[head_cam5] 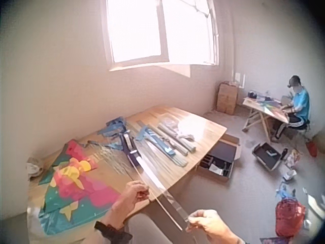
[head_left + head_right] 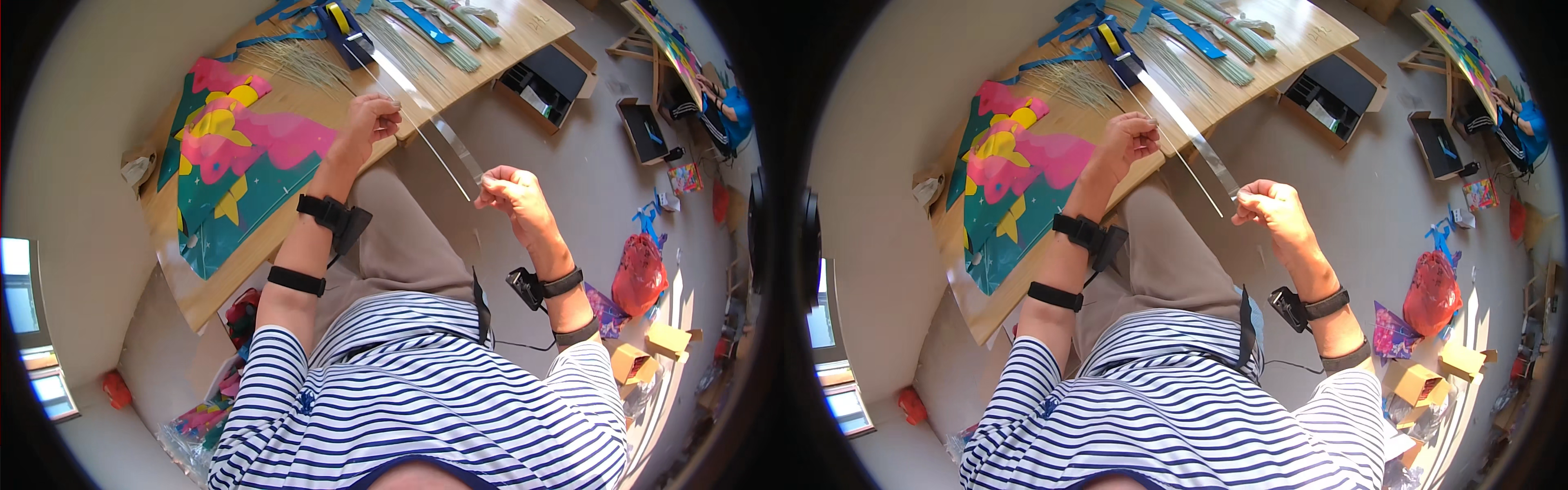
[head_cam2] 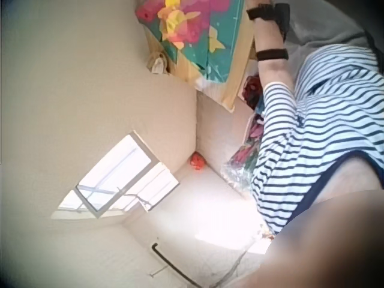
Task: The recorder is assembling a kite by attaching strings and tape to the frame and plastic sail.
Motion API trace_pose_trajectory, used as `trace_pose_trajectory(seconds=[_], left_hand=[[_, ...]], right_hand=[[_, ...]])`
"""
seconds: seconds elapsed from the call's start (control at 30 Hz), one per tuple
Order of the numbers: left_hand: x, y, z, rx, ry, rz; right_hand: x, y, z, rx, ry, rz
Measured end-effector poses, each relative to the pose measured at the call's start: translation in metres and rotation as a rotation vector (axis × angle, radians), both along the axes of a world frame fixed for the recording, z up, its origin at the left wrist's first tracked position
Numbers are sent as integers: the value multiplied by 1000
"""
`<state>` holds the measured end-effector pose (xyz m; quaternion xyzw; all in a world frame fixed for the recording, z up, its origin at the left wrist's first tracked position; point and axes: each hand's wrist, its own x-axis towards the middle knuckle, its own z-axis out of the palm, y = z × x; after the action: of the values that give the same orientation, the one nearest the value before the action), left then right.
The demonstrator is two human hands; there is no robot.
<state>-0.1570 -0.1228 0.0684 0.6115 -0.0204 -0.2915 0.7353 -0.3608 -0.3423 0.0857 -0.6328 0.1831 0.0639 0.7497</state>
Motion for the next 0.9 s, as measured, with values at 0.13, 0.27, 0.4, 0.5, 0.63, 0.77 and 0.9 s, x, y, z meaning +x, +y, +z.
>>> trace_pose_trajectory(seconds=[0.13,0.27,0.4,0.5,0.63,0.77,0.9], left_hand=[[4,-11,-5,44,-24,-11],[5,-16,-10,69,1,10],[13,-10,-9,90,-36,0],[9,-17,-9,126,-51,1],[8,-19,-13,94,-35,1],[9,-18,-13,77,-26,31],[23,0,-22,99,15,43]], right_hand=[[-3,0,-2,9,5,34],[-3,-2,-7,-27,41,50],[-3,3,-8,101,-32,19],[-3,1,-8,60,-11,38],[-3,4,-11,95,5,18],[-2,5,-10,60,0,35],[-2,0,-14,57,43,25]])
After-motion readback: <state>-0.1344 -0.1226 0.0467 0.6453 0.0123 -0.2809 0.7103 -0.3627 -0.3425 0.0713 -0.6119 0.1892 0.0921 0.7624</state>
